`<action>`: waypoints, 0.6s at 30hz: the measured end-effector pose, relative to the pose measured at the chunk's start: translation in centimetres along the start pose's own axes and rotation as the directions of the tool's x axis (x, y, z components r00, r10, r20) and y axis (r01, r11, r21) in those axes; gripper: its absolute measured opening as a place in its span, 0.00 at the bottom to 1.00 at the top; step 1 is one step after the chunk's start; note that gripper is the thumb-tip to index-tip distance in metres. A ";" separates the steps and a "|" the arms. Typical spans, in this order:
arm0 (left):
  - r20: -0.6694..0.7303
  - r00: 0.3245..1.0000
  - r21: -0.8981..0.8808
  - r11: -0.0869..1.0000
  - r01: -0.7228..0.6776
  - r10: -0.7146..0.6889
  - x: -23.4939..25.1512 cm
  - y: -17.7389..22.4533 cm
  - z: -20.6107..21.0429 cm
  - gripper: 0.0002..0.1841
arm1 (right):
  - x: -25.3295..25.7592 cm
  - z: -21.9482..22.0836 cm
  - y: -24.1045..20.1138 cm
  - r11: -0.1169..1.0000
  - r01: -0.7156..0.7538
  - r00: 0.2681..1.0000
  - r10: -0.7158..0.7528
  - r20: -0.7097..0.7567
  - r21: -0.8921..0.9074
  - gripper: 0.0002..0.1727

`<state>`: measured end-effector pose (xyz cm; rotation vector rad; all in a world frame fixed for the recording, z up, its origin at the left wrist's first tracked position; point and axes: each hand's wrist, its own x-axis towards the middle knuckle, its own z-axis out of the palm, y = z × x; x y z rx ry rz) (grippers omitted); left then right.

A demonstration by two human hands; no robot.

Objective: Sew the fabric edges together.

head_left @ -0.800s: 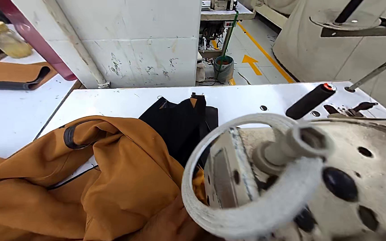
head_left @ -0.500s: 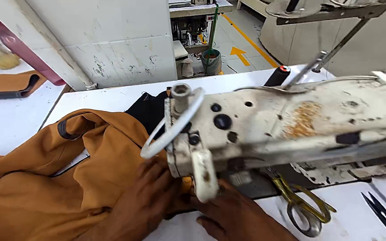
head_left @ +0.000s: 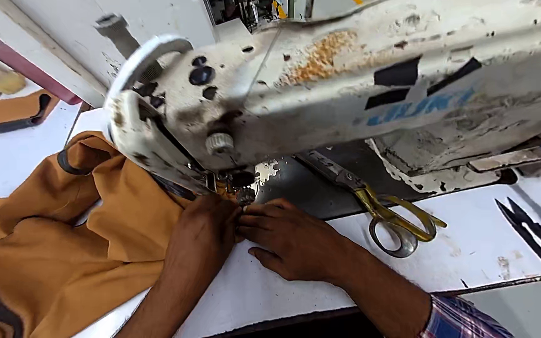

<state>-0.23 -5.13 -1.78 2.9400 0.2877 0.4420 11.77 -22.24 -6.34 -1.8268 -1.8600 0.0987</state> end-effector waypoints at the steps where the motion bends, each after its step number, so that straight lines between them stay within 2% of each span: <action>1: -0.009 0.998 -0.019 0.998 0.055 -0.055 0.3 0.1 -0.2 0.10 | 0.0 0.0 0.0 1.000 -0.004 1.000 0.004 -0.004 -0.001 0.22; 5: 0.004 0.955 -0.069 0.952 0.298 -0.298 1.5 0.2 -0.9 0.08 | 0.1 0.0 0.0 1.000 -0.014 1.000 0.014 -0.005 -0.006 0.22; 8: 0.051 0.915 -0.077 0.912 0.403 -0.400 2.0 0.1 -1.2 0.06 | 0.2 -0.2 -0.1 1.000 -0.019 1.000 0.019 0.002 -0.001 0.22; 13: 0.056 0.906 -0.077 0.903 0.422 -0.419 2.2 -0.5 -1.1 0.10 | 0.4 -0.2 -0.2 1.000 -0.027 0.999 0.027 0.018 0.015 0.22; 18: 0.082 0.928 -0.070 0.927 0.369 -0.363 2.2 -1.0 -1.5 0.06 | 0.4 0.0 -0.4 0.998 -0.062 0.998 0.062 -0.021 0.000 0.21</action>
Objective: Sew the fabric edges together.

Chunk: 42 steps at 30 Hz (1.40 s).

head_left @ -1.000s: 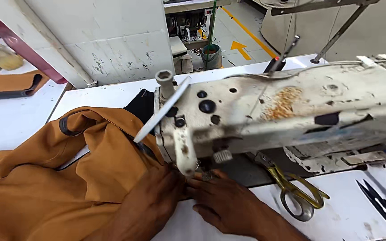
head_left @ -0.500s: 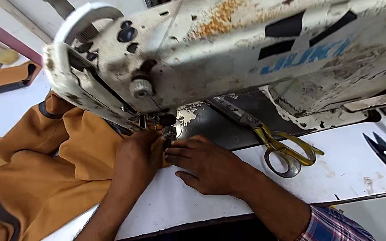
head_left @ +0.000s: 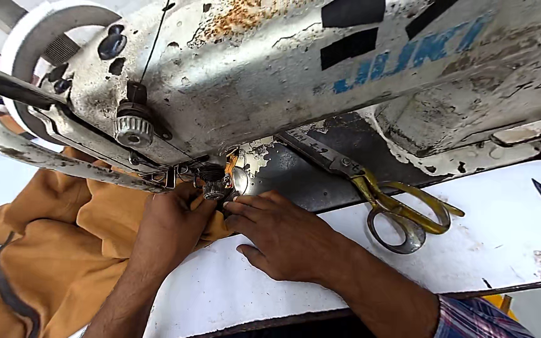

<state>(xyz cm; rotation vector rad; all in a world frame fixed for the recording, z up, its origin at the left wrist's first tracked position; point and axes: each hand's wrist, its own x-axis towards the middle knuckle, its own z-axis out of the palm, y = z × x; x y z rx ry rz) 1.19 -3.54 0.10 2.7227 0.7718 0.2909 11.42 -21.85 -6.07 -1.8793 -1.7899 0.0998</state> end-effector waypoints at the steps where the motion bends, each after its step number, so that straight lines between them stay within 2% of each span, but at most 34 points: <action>1: 0.009 1.000 0.000 1.000 -0.013 0.013 0.0 0.0 -0.1 0.05 | 0.0 0.0 -0.1 1.000 -0.009 1.000 0.009 0.000 -0.007 0.22; 4: 0.034 0.998 0.005 0.998 -0.058 0.058 -0.3 0.2 -0.6 0.04 | 0.2 -0.2 -0.5 1.000 -0.007 0.999 0.008 0.040 -0.028 0.24; 7: 0.052 0.998 0.013 1.000 -0.024 0.023 -0.6 1.0 -0.8 0.02 | 0.4 -0.5 -0.9 1.000 -0.002 0.995 0.005 0.103 -0.028 0.26; 18: 0.027 1.000 0.078 0.997 -0.011 0.008 -0.3 1.4 -0.3 0.05 | 0.3 -0.4 -0.8 0.999 0.008 0.995 -0.004 0.100 -0.044 0.27; 22: -0.012 0.996 0.077 0.993 -0.091 0.092 -0.9 1.2 0.2 0.03 | 0.3 -0.2 -0.7 0.999 0.014 0.996 -0.010 0.083 -0.046 0.26; 25: 0.027 0.979 0.074 0.977 -0.202 0.200 -1.3 0.4 0.0 0.08 | 0.2 -0.2 -0.6 0.999 0.016 0.996 -0.012 0.083 -0.048 0.26; 31: -0.004 0.903 0.102 0.898 -0.427 0.430 -1.8 -0.4 1.0 0.15 | 0.2 -0.1 -0.4 1.000 0.022 0.996 -0.021 0.086 -0.016 0.25; 40: -0.010 0.914 0.179 0.900 -0.396 0.405 -2.6 0.4 2.2 0.14 | 0.1 -0.2 -0.3 0.999 0.033 0.996 -0.032 0.084 -0.004 0.24; 42: -0.007 0.923 0.191 0.907 -0.376 0.384 -2.9 0.7 2.4 0.14 | 0.0 0.1 -0.2 0.999 0.051 0.999 -0.051 0.018 0.007 0.21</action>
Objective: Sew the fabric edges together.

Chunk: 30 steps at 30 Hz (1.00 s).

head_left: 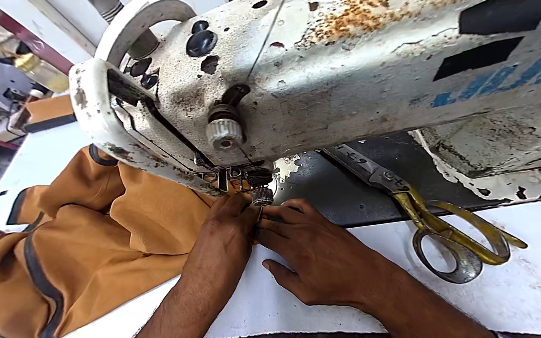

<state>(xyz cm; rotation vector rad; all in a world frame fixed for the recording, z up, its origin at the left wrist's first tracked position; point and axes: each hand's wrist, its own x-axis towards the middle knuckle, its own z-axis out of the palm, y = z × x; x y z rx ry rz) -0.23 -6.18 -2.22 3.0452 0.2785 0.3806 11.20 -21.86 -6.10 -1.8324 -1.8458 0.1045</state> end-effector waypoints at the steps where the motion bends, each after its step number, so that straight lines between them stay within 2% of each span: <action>1: 0.001 1.000 0.002 1.000 0.005 -0.005 -0.1 0.1 0.1 0.13 | -0.1 0.3 0.0 1.000 0.006 0.997 -0.006 -0.075 0.009 0.19; 3: -0.002 1.000 -0.008 1.000 0.008 -0.008 -0.3 0.2 0.4 0.13 | -0.2 0.8 0.0 0.999 -0.017 0.957 0.026 -0.290 0.035 0.14; 5: -0.023 1.000 -0.021 1.000 0.017 -0.017 -0.5 0.3 0.7 0.15 | 0.0 0.8 0.0 0.993 -0.118 0.905 0.115 -0.409 0.018 0.14; 8: -0.067 0.997 -0.028 0.999 0.027 -0.029 -0.9 0.5 1.3 0.17 | 0.6 0.9 0.3 0.954 -0.277 0.915 0.225 -0.334 -0.117 0.24; 13: -0.115 0.993 -0.002 1.000 0.021 -0.022 -1.2 0.9 1.8 0.12 | 0.8 1.4 0.3 0.911 -0.332 0.923 0.262 -0.281 -0.244 0.25; 19: -0.141 0.987 -0.060 0.996 0.067 -0.075 -1.2 1.0 2.1 0.13 | 0.8 1.5 0.3 0.894 -0.335 0.927 0.257 -0.273 -0.297 0.26; 26: -0.178 0.980 -0.114 0.991 0.070 -0.090 -0.9 0.7 2.3 0.12 | 1.5 1.2 -0.4 0.855 -0.287 0.958 0.249 -0.145 -0.432 0.24; 30: -0.197 0.977 -0.133 0.990 0.052 -0.078 -0.6 0.6 2.4 0.10 | 1.7 0.8 -0.4 0.844 -0.273 0.962 0.243 -0.125 -0.461 0.25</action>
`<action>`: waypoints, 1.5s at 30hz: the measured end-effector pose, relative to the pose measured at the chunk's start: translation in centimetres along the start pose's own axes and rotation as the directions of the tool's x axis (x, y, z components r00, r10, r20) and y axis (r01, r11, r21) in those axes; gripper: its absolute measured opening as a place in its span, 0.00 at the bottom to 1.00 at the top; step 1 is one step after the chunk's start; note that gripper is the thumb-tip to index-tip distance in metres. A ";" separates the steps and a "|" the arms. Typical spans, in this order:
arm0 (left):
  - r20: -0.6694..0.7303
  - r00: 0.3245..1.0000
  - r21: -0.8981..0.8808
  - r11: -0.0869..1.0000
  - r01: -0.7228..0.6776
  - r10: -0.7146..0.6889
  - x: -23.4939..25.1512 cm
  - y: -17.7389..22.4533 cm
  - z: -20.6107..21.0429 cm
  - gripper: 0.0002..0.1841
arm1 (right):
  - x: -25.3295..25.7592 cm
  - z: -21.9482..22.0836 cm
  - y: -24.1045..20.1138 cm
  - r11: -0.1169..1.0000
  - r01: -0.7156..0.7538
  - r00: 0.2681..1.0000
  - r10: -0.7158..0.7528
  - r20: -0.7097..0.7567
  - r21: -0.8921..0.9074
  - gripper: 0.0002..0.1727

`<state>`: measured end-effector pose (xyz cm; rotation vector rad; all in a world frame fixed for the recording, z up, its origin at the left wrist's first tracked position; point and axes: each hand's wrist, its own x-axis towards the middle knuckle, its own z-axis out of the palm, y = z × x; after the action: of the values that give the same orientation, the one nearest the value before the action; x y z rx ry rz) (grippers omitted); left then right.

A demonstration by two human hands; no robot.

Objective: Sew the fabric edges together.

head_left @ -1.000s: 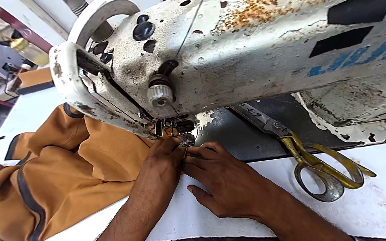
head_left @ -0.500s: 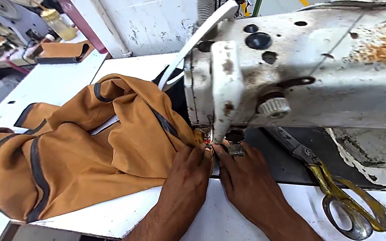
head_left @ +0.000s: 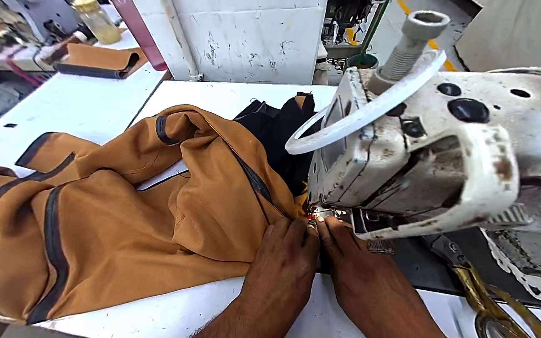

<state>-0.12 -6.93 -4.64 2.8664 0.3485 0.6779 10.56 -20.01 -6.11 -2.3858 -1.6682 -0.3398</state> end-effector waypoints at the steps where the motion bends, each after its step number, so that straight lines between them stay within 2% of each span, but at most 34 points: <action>1: 0.005 1.000 -0.010 1.000 -0.007 0.007 0.1 -0.2 0.0 0.10 | 0.1 -0.1 0.0 1.000 -0.001 1.000 0.001 -0.005 -0.017 0.25; 8: 0.043 0.989 -0.064 0.988 -0.138 0.141 0.4 -2.3 -0.4 0.10 | 0.3 -0.3 -0.5 0.997 -0.027 1.000 0.027 0.005 -0.078 0.26; 14: 0.102 0.937 -0.165 0.934 -0.316 0.335 1.1 -5.7 -0.3 0.14 | 0.2 0.0 -0.3 0.999 -0.027 1.000 0.026 -0.011 -0.041 0.25; 19: 0.141 0.903 -0.176 0.908 -0.380 0.405 1.8 -6.8 -0.5 0.16 | 0.2 0.2 -0.2 0.999 -0.018 1.000 0.018 -0.011 -0.050 0.26; 27: 0.105 0.898 -0.137 0.900 -0.413 0.428 2.2 -6.5 -1.1 0.15 | 0.3 0.1 -0.3 0.999 -0.018 1.000 0.018 -0.001 -0.049 0.25; 30: 0.145 0.890 -0.089 0.902 -0.422 0.431 2.4 -6.0 -1.3 0.14 | 0.2 0.2 -0.2 0.999 -0.030 1.000 0.029 -0.007 -0.025 0.25; 33: 0.194 0.889 -0.071 0.910 -0.409 0.415 2.8 -5.6 -2.4 0.12 | -0.5 0.8 0.4 0.991 -0.022 0.980 0.048 -0.193 0.134 0.23; 35: 0.187 0.896 -0.095 0.915 -0.392 0.403 2.8 -5.7 -3.9 0.13 | -0.8 0.6 0.2 0.972 0.097 0.945 -0.023 -0.326 0.214 0.15; 36: 0.174 0.898 -0.094 0.915 -0.393 0.404 2.7 -5.7 -4.9 0.14 | -0.8 0.4 0.1 0.957 0.170 0.937 -0.083 -0.341 0.235 0.13; 38: 0.131 0.904 -0.028 0.913 -0.406 0.406 2.0 -6.0 -7.2 0.14 | -0.5 0.2 0.0 0.924 0.284 0.923 -0.190 -0.335 0.256 0.12; 40: 0.100 0.904 0.095 0.901 -0.424 0.415 0.9 -6.6 -9.0 0.13 | 0.1 0.2 0.1 0.909 0.313 0.925 -0.227 -0.303 0.275 0.13; 43: 0.203 0.899 0.236 0.872 -0.429 0.388 0.4 -8.5 -9.7 0.18 | 1.2 0.2 -0.6 0.920 0.263 0.952 -0.198 -0.235 0.289 0.12; 45: 0.267 0.906 0.251 0.884 -0.395 0.329 1.4 -9.7 -9.9 0.18 | 2.1 -0.2 -1.9 0.927 0.160 0.977 -0.099 -0.191 0.338 0.11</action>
<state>-5.26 3.88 2.45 3.2994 -0.1440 0.3785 9.50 -17.54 -5.16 -1.9377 -1.6518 -0.2343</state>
